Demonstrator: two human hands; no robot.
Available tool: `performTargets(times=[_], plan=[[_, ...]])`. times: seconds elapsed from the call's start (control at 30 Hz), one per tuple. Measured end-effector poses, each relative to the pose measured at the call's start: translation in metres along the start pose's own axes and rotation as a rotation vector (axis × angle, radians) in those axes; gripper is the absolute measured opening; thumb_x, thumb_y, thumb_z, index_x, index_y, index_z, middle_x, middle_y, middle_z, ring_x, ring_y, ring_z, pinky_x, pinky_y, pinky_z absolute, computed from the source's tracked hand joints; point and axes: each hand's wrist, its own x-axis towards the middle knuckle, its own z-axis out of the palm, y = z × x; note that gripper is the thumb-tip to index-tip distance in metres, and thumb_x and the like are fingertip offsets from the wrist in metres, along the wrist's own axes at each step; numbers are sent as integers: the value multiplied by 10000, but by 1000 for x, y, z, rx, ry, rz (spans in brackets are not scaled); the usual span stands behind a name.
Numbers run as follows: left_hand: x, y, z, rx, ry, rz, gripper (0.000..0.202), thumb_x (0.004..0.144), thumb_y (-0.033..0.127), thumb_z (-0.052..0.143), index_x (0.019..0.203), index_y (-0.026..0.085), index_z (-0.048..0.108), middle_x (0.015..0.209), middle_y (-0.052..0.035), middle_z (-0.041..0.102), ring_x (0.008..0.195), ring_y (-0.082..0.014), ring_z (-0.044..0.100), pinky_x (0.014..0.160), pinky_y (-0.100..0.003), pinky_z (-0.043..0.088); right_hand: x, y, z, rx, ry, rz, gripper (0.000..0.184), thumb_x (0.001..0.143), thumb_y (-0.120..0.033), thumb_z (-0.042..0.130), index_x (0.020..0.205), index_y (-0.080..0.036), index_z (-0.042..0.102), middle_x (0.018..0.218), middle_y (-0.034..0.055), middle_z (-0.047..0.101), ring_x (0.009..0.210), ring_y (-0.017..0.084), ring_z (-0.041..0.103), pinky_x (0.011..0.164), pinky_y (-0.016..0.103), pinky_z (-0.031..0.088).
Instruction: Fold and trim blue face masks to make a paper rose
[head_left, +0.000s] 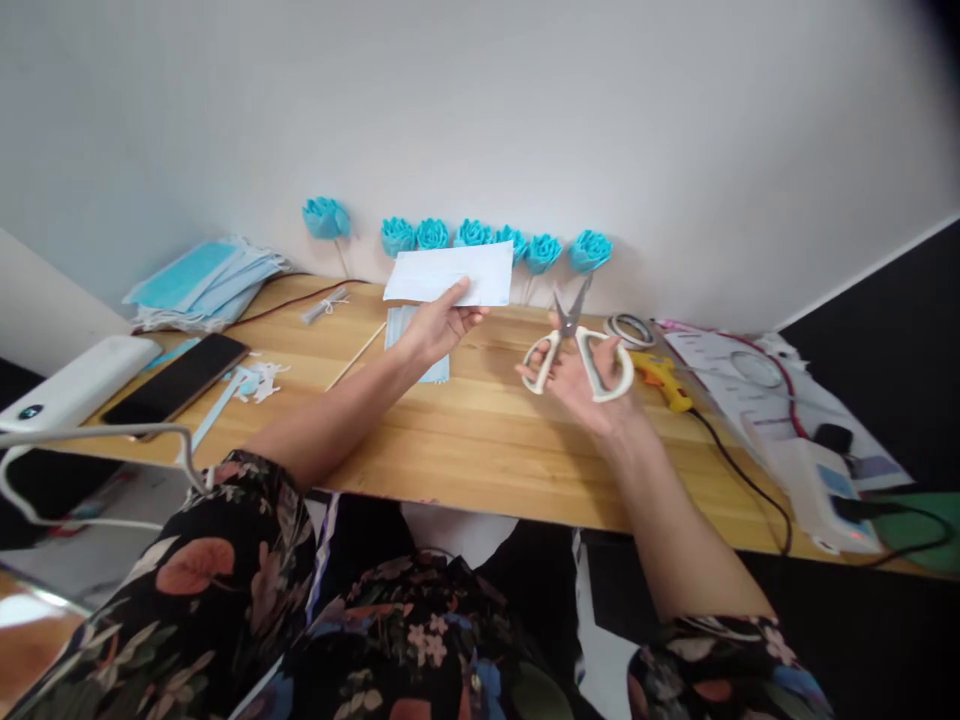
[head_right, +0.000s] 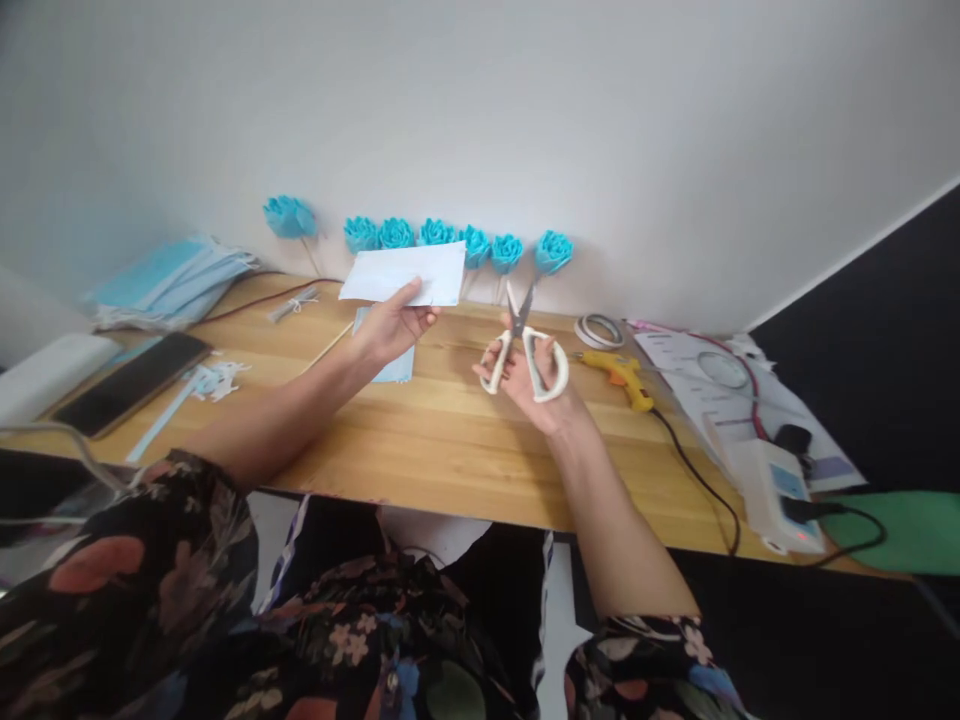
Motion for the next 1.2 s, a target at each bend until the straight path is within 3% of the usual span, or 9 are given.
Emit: performTargets(times=[0.13, 0.27, 0.37, 0.53, 0.67, 1.2], plan=[[9, 5, 12, 31, -68, 137, 116, 809, 158, 724, 873, 147, 627, 791, 0, 673, 596, -76, 610, 564, -207, 473, 34, 0, 11, -48, 23, -39, 641, 634, -790, 689, 1041, -299, 629, 960, 25, 669, 952, 219, 654, 921, 460, 557], [14, 3, 12, 210, -9, 313, 200, 802, 277, 752, 767, 161, 592, 683, 18, 597, 560, -81, 535, 572, -242, 446, 51, 24, 20, -95, 186, -122, 632, 617, -716, 760, 1025, -279, 555, 841, -12, 617, 798, 178, 644, 772, 373, 565], [13, -1, 10, 377, 41, 393, 321, 830, 382, 723, 662, 178, 541, 585, 22, 526, 565, -106, 516, 608, -266, 441, 45, 43, 23, -191, 144, -135, 572, 696, -651, 744, 1054, -266, 519, 821, -21, 597, 744, 151, 614, 670, 306, 519], [4, -5, 15, 484, 25, 395, 375, 845, 463, 696, 646, 189, 534, 597, 4, 525, 605, -133, 527, 658, -298, 441, 30, 49, 25, -295, 73, -190, 523, 778, -634, 680, 1117, -272, 513, 863, -9, 590, 773, 148, 599, 654, 289, 480], [-5, -7, 20, 513, 35, 400, 381, 836, 492, 701, 665, 189, 549, 616, -7, 527, 636, -155, 534, 699, -322, 443, 28, 46, 28, -354, 38, -211, 558, 763, -654, 684, 1141, -278, 522, 871, -6, 582, 756, 146, 593, 682, 305, 486], [-16, -19, 19, 648, 64, 330, 381, 828, 470, 698, 604, 195, 558, 650, -30, 584, 691, -177, 558, 782, -336, 454, 25, 40, 35, -457, 139, -222, 534, 769, -673, 660, 1115, -278, 563, 797, -17, 604, 656, 135, 578, 591, 299, 440]])
